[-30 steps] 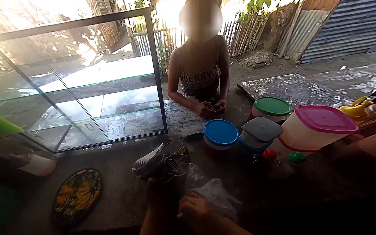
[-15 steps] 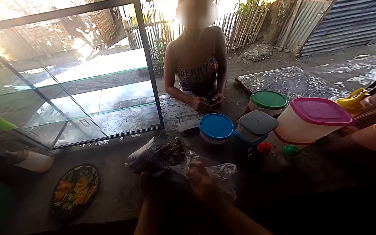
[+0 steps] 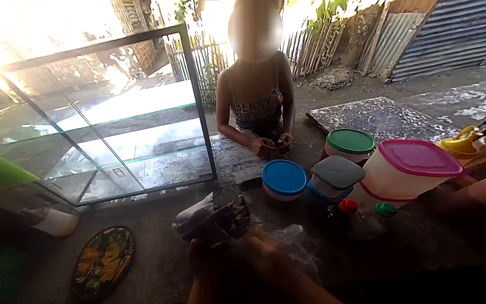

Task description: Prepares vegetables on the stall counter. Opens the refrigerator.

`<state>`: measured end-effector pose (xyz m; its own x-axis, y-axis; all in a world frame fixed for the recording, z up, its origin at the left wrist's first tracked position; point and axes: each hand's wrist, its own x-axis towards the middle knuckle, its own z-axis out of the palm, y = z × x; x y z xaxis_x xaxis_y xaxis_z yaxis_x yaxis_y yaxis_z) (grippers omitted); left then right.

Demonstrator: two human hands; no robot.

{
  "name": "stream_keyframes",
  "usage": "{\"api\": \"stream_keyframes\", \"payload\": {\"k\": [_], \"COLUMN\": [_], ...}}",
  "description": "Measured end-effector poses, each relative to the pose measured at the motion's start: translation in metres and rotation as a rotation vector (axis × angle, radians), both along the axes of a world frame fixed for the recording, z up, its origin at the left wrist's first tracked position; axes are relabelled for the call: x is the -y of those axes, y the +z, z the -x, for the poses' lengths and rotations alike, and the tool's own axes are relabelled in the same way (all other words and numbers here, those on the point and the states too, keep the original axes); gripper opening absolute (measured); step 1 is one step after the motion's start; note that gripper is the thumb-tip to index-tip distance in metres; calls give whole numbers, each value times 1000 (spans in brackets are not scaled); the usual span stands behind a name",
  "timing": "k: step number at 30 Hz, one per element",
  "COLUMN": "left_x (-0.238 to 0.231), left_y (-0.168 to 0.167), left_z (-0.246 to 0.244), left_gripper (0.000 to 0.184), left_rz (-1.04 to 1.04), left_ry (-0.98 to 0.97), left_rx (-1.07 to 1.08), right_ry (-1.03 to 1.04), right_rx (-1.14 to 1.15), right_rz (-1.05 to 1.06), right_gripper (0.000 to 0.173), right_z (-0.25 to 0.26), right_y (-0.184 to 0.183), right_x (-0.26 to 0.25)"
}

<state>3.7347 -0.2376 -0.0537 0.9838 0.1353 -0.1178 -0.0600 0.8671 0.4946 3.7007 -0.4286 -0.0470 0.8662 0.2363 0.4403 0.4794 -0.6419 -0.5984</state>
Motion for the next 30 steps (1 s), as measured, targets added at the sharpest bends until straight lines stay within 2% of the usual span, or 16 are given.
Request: {"api": "stream_keyframes", "payload": {"k": [2,6,7,10,13,16,17,18,20,22,25,28,30], "left_x": [-4,-9,-7,2,3,-9,-10,-9,3,16,25,24,19], "left_y": [4,7,7,9,10,20,26,34,47,47,38,26,23], "left_z": [-5,-7,-6,0,6,14,18,22,26,24,17,17,19], "left_gripper": [28,35,31,20,31,54,52,43,26,31,36,39,53], "left_rz": [-16,15,26,88,138,90,61,7,-93,-102,-46,-37,-248], "left_ry": [8,29,42,31,-63,-340,-431,-471,-386,-236,-92,-145,-198], "left_rx": [-7,-24,-39,-113,-171,-198,-223,-258,-377,-468,-487,-455,-389], "right_ry": [-5,63,55,37,91,43,5,-36,-106,-139,-148,-162,-167], "right_rx": [134,150,174,204,4,-217,-264,-296,-308,-274,-305,-349,-337], "right_rz": [65,165,158,19,-146,-279,-308,-331,-342,-315,-365,-472,-516], "right_gripper": [39,58,54,24,21,25,26,26,25,26,25,25,22], "right_z": [-6,-4,-5,-15,-19,-24,-25,-26,-22,-14,-5,1,1], "right_y": [-2,1,-2,-8,11,24,26,27,27,23,20,12,8], "right_x": [1,-2,-5,-8,-1,6,7,7,1,-10,-20,-18,-12]}}
